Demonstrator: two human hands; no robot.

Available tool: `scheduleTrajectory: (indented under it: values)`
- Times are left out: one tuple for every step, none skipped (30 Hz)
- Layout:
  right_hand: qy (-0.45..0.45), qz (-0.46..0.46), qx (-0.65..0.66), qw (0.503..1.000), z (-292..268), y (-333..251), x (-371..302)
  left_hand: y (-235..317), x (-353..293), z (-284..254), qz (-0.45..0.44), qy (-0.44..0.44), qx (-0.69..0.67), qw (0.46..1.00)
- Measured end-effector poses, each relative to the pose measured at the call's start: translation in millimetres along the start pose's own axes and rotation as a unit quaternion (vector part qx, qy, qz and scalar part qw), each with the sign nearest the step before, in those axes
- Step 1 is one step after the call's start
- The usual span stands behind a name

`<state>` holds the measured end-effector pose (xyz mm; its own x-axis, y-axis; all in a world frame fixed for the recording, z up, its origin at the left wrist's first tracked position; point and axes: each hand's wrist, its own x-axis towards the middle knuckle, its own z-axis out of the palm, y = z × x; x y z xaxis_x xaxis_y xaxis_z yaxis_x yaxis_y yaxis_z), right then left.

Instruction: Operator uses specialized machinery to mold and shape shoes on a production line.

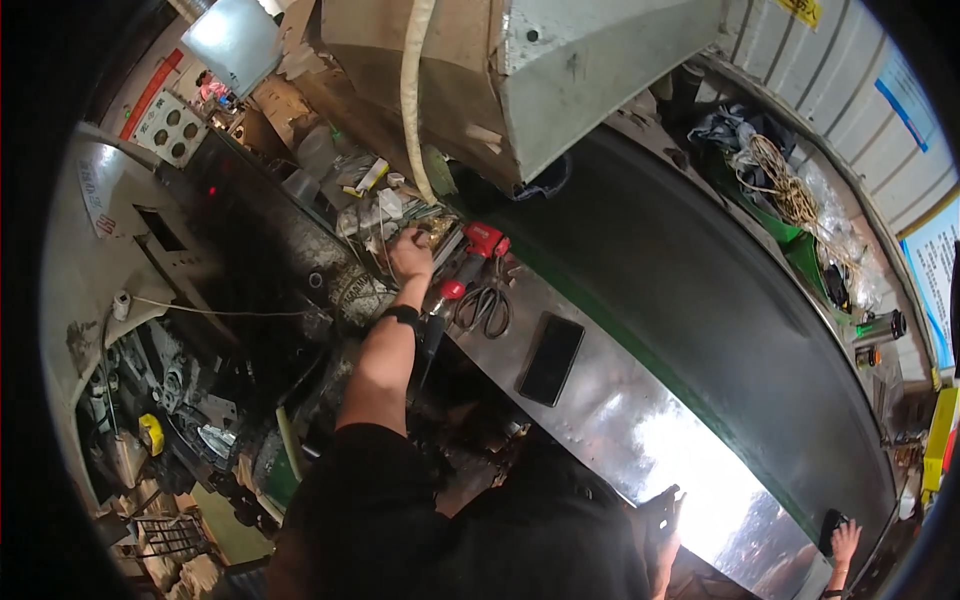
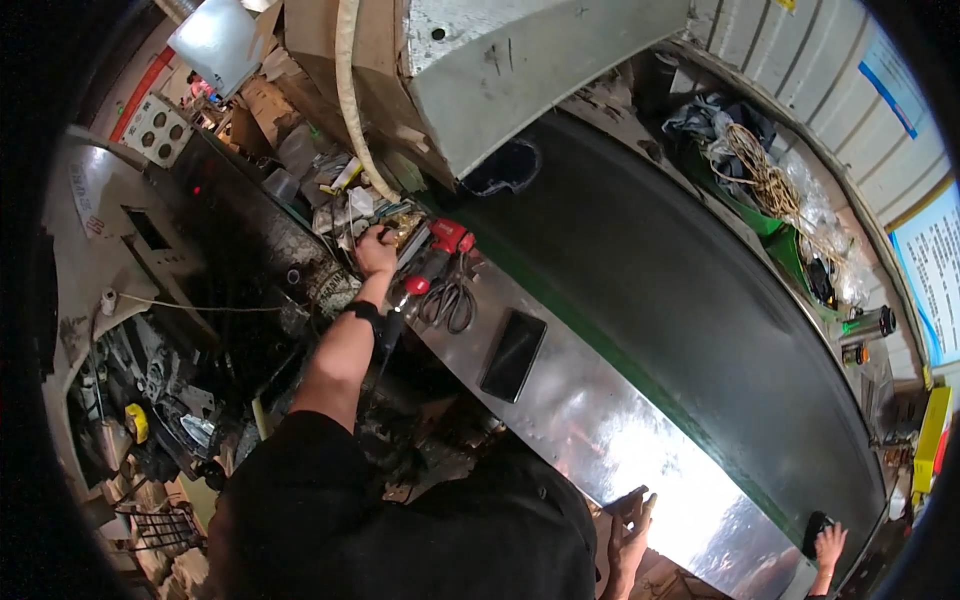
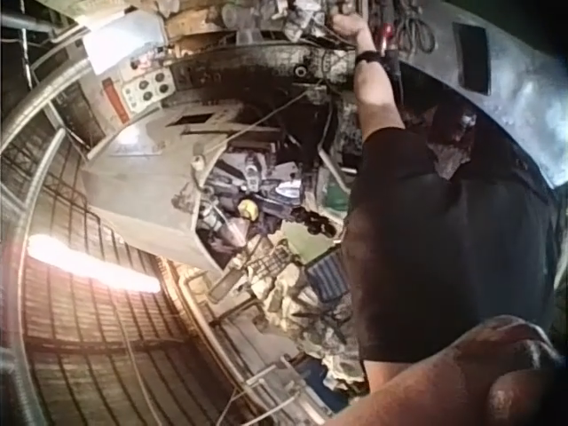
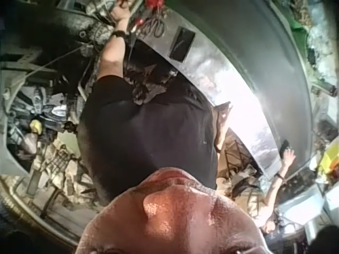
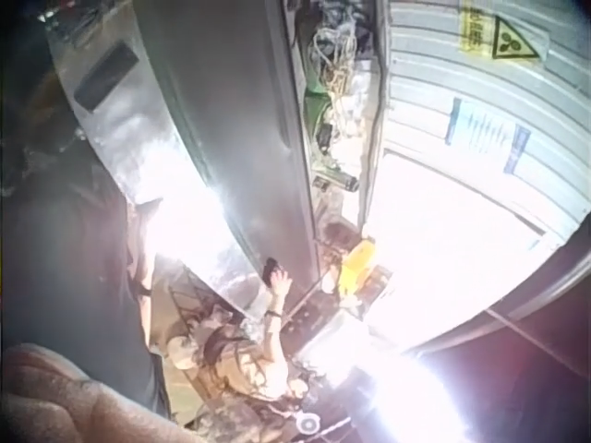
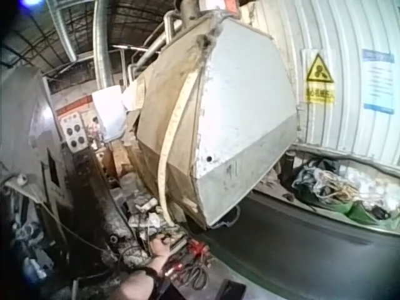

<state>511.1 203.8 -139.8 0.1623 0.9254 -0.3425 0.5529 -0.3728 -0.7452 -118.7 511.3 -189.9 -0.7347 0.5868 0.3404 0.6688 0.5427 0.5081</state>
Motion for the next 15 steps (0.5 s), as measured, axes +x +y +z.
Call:
scheduleTrajectory:
  values:
    - [-0.008,-0.009,0.003,1.000,4,-7,7,-21,17,-5,-0.028,-0.001,0.028,0.999]
    - [-0.022,0.019,0.006,1.000,3,-23,9,-29,20,-9,-0.062,-0.011,0.054,0.997]
    - [-0.036,0.047,0.009,0.998,1,-39,9,-34,26,-12,-0.080,-0.047,0.108,0.990]
    - [-0.048,0.074,0.017,0.996,-4,-57,7,-38,28,-10,-0.129,-0.085,0.076,0.985]
    - [-0.017,0.122,0.009,0.992,-12,-66,5,26,-11,25,-0.057,-0.061,0.036,0.996]
    - [0.002,0.127,0.002,0.992,-17,-73,6,79,-47,27,0.069,0.033,0.058,0.995]
    - [-0.030,0.110,-0.065,0.991,-20,-80,7,113,-66,19,0.134,0.028,-0.023,0.990]
    - [-0.062,0.091,-0.132,0.985,-21,-85,11,138,-72,15,0.213,-0.081,-0.064,0.972]
    - [-0.061,0.089,-0.133,0.985,-22,-81,22,153,-75,31,0.288,-0.129,-0.103,0.943]
    - [-0.066,0.047,-0.102,0.991,-29,-71,35,183,-76,40,0.361,-0.103,-0.053,0.925]
    - [-0.069,0.005,-0.072,0.995,-37,-62,42,200,-68,59,0.368,-0.117,0.030,0.922]
    - [-0.059,0.011,-0.074,0.995,-42,-70,48,213,-53,81,0.372,-0.125,0.118,0.912]
    - [-0.070,-0.021,-0.063,0.995,-38,-90,65,151,3,107,0.360,-0.107,0.150,0.914]
    - [-0.084,-0.054,-0.049,0.994,-32,-109,79,72,49,102,0.312,-0.081,0.075,0.944]
    - [-0.050,-0.032,-0.056,0.997,-32,-110,88,88,47,127,0.357,-0.135,0.068,0.922]
